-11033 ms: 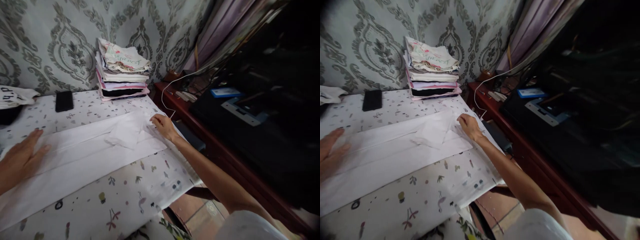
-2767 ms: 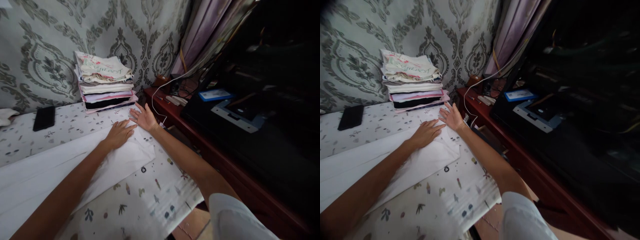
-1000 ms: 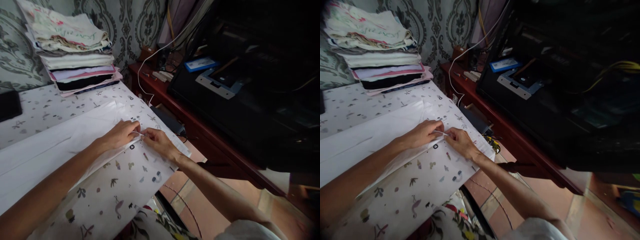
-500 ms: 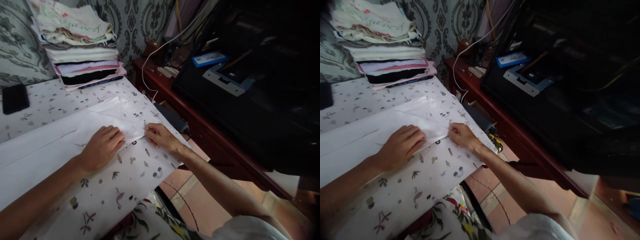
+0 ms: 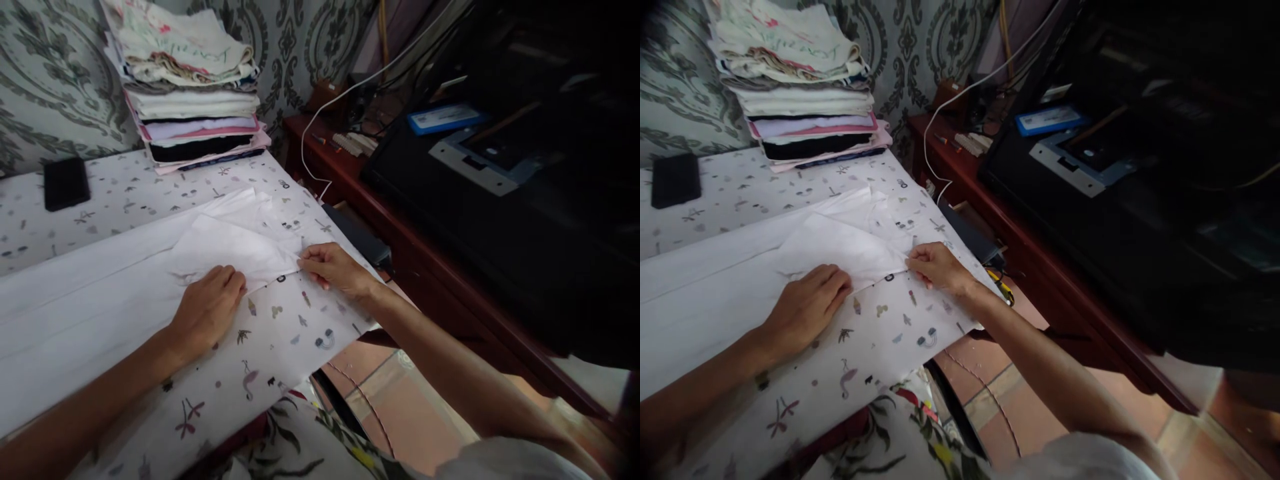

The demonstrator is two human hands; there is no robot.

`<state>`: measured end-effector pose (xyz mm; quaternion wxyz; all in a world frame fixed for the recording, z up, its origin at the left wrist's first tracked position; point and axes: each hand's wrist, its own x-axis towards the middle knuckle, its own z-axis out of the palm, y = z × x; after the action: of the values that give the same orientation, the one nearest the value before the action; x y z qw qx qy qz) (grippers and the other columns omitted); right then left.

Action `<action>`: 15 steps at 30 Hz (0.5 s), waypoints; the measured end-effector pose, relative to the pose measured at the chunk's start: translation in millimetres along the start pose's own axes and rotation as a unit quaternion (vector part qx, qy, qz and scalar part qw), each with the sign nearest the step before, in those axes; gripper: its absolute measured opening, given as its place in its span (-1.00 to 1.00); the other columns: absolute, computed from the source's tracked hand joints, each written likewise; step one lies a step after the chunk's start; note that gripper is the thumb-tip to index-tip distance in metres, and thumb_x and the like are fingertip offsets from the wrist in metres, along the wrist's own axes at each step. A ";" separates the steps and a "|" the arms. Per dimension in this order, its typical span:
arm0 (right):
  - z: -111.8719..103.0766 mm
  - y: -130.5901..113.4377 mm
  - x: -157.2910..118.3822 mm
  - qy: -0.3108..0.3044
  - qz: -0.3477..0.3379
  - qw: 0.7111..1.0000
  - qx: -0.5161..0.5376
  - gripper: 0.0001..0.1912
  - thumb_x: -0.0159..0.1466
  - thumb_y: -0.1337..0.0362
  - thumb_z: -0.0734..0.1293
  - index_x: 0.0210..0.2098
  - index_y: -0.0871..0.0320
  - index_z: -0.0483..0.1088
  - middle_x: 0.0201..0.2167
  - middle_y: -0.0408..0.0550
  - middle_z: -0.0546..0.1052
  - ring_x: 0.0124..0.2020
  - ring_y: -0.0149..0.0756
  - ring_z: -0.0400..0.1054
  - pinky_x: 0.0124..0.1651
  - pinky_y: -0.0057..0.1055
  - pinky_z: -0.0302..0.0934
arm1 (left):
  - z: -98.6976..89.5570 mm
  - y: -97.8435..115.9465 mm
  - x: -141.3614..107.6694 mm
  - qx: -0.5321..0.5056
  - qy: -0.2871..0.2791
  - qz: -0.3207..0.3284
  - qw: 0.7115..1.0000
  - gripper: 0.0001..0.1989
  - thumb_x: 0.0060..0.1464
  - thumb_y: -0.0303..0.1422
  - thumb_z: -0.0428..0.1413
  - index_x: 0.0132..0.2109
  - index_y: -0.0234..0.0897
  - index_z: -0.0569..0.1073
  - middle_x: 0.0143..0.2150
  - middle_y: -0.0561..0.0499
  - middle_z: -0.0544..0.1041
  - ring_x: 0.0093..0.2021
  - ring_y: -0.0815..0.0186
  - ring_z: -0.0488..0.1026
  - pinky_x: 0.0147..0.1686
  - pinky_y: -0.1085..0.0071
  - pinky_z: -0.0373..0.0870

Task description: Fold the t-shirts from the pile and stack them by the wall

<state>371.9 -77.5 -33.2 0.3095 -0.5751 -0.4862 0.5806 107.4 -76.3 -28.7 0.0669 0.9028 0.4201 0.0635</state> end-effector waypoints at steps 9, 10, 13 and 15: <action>-3.7 0.2 -1.0 0.009 -0.005 1.000 0.018 -0.78 0.14 0.29 0.41 -0.55 0.13 0.29 -0.73 -0.29 0.34 -0.77 -0.58 0.04 -0.69 -0.55 -0.14 | -18.4 0.5 -4.7 -0.131 -0.077 0.022 0.988 -0.73 0.35 -0.30 -0.20 -0.35 -0.19 0.23 -0.41 0.04 0.40 -0.43 0.29 0.32 -0.44 0.33 0.27; -3.2 0.9 -0.6 0.013 -0.004 1.000 0.008 -0.78 0.13 0.31 0.40 -0.55 0.13 0.28 -0.73 -0.29 0.35 -0.78 -0.57 0.05 -0.70 -0.55 -0.13 | -19.4 0.6 -4.3 -0.121 -0.084 0.025 0.989 -0.73 0.35 -0.31 -0.19 -0.35 -0.20 0.24 -0.40 0.04 0.40 -0.42 0.28 0.33 -0.44 0.33 0.28; -1.6 1.2 -0.3 0.020 0.000 1.000 -0.011 -0.80 0.12 0.36 0.36 -0.57 0.12 0.27 -0.74 -0.29 0.36 -0.79 -0.55 0.07 -0.69 -0.54 -0.08 | -17.2 1.7 -0.8 -0.090 -0.060 0.050 0.993 -0.68 0.38 -0.32 -0.21 -0.30 -0.24 0.34 -0.36 0.00 0.46 -0.37 0.25 0.39 -0.39 0.29 0.36; -1.0 -0.3 -0.8 0.020 0.003 1.000 -0.024 -0.82 0.11 0.37 0.35 -0.56 0.12 0.27 -0.74 -0.29 0.37 -0.78 -0.54 0.09 -0.69 -0.54 -0.07 | -10.4 2.8 3.6 -0.076 -0.006 0.101 0.992 -0.65 0.41 -0.31 -0.22 -0.13 -0.27 0.44 -0.21 -0.07 0.55 -0.21 0.19 0.47 -0.23 0.22 0.44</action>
<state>372.9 -77.9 -32.6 0.3040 -0.5954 -0.4919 0.5578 110.0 -74.7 -17.8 0.1315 0.9331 0.3207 0.0962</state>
